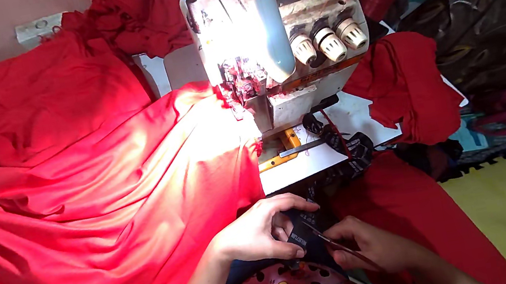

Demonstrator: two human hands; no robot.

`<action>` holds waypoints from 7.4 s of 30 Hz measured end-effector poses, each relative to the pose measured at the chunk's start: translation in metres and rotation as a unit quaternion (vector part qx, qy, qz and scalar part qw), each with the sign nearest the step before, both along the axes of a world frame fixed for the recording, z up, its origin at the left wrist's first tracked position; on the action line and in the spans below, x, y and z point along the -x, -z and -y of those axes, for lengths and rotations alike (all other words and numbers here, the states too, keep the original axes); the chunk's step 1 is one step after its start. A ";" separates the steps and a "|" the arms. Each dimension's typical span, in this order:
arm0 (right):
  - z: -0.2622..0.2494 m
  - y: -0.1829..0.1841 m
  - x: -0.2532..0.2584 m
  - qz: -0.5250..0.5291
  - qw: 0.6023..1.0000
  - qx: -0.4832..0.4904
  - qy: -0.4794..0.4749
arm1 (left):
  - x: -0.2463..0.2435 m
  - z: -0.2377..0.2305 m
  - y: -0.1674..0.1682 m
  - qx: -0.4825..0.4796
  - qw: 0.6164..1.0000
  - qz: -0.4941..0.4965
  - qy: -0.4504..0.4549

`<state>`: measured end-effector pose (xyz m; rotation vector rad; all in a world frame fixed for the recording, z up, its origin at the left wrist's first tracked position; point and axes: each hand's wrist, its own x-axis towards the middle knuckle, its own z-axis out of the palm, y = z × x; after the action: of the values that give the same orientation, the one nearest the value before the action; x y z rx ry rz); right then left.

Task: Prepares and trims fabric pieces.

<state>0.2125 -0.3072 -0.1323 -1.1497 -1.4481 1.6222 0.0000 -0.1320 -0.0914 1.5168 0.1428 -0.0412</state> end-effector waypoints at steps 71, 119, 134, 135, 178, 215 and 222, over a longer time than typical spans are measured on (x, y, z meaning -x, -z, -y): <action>-0.090 -0.037 0.042 0.060 0.881 -0.384 0.271 | -0.013 0.023 -0.032 -0.156 0.815 0.178 -0.528; -0.087 -0.048 0.056 -0.072 0.926 -0.243 0.281 | -0.005 0.031 -0.017 -0.109 0.835 0.142 -0.520; -0.085 -0.048 0.054 -0.060 0.922 -0.270 0.272 | -0.004 0.032 -0.017 -0.079 0.847 0.154 -0.503; -0.085 -0.048 0.054 -0.060 0.922 -0.270 0.272 | -0.004 0.032 -0.017 -0.078 0.846 0.153 -0.505; -0.085 -0.061 0.039 -0.034 0.907 -0.404 0.118 | 0.018 -0.021 -0.085 -0.239 0.949 0.102 -0.180; -0.118 -0.005 0.070 -0.207 0.915 -0.102 0.331 | -0.015 -0.039 -0.037 -0.738 0.566 0.013 -0.368; -0.121 -0.001 0.068 -0.216 0.914 -0.110 0.324 | -0.025 -0.051 -0.050 -0.656 0.633 -0.035 -0.410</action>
<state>0.1449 -0.1862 -0.1316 -0.9256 -0.8107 1.1121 0.0253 -0.0806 -0.0418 2.7491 1.1210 0.9438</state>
